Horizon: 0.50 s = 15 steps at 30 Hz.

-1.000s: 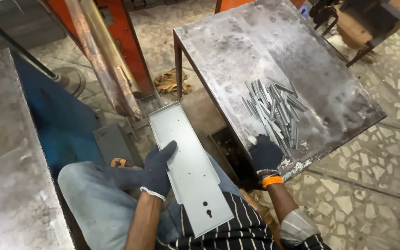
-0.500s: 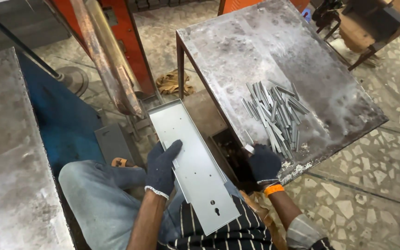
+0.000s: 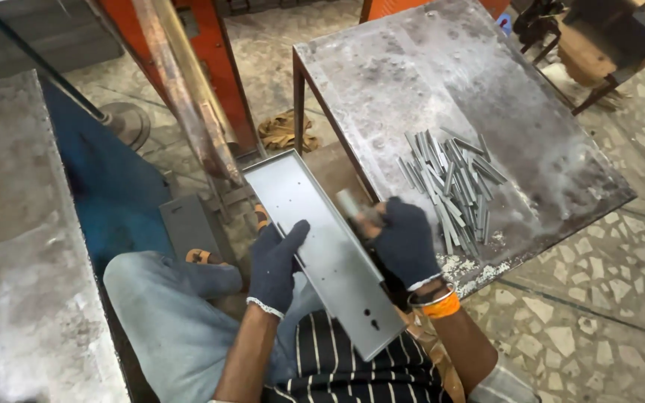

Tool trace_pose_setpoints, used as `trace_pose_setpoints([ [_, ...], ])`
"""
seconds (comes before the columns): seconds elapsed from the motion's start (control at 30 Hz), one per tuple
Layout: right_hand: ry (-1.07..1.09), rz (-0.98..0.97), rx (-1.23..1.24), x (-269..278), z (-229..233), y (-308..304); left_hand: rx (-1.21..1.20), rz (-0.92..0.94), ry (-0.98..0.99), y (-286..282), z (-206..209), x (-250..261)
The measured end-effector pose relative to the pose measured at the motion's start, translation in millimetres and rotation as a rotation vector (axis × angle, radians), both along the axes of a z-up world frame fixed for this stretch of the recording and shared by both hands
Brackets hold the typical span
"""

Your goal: The person sits at a manual press machine and punches holes in rectangular metal plates, holding each plate under the press and operating it, producing sparks at times. They set finished plates on the table, handle small metal strips, and stack the completed plates.

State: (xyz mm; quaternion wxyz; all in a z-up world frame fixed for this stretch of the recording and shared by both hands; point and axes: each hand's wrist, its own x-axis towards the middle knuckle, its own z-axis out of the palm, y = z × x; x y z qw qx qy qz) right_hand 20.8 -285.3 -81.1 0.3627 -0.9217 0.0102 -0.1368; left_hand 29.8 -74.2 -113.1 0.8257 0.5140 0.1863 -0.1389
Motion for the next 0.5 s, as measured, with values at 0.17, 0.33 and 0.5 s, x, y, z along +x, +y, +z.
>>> trace_pose_setpoints([
  [0.17,-0.135,0.182,-0.144,-16.5,23.0,53.1,0.013,-0.015,-0.127,-2.0,19.6,-11.6],
  [0.33,-0.098,0.176,-0.046,-20.7,43.6,71.2,0.033,0.049,-0.120,3.8,-10.2,-15.8],
  [0.5,-0.137,0.118,-0.175,-22.8,34.3,79.8,0.048,0.100,-0.223,3.5,-4.0,-18.3],
])
